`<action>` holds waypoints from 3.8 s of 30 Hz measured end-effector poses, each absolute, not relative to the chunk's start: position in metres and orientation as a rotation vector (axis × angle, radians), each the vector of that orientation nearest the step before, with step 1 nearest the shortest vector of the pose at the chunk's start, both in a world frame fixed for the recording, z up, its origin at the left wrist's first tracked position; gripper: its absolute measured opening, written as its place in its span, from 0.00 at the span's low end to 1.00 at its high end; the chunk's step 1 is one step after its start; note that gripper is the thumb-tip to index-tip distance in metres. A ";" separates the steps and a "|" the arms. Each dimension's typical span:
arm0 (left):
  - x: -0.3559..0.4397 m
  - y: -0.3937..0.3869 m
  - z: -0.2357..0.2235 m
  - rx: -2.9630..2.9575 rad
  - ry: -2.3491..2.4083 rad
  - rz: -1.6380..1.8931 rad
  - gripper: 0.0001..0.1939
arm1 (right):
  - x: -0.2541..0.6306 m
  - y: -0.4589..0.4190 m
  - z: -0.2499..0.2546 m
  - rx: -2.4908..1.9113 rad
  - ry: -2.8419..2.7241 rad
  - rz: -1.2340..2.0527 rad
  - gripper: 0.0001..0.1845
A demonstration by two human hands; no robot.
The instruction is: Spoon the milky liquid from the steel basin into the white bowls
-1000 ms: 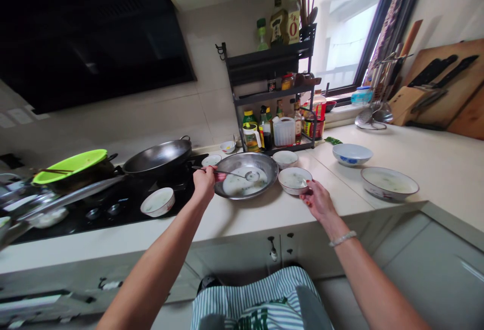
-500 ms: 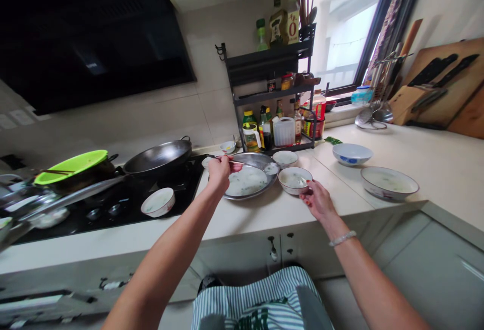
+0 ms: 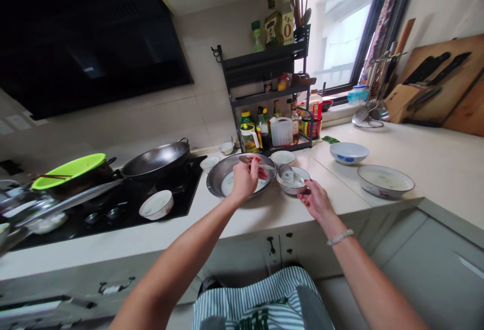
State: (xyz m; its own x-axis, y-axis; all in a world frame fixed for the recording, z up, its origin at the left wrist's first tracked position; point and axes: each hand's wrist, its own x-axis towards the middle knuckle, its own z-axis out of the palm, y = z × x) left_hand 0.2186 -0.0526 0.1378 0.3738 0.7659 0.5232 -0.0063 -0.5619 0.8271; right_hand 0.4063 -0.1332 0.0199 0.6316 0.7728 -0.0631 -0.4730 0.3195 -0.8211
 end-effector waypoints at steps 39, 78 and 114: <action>0.111 0.003 0.100 1.523 1.211 1.369 0.13 | 0.406 -0.134 0.020 -0.949 -0.384 0.833 0.20; 0.112 0.013 0.115 1.148 1.247 1.454 0.10 | 0.407 -0.134 0.020 -0.958 -0.390 0.830 0.22; 0.215 -0.066 0.131 2.061 0.523 1.211 0.13 | 0.408 -0.133 0.018 -0.922 -0.378 0.856 0.20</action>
State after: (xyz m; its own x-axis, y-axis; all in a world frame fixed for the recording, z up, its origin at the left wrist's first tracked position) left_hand 0.2145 -0.0657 0.1308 0.4859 0.6351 0.6004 0.0017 -0.6877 0.7260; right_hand 0.4078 -0.1326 0.0182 0.6213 0.7811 -0.0626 -0.4799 0.3161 -0.8184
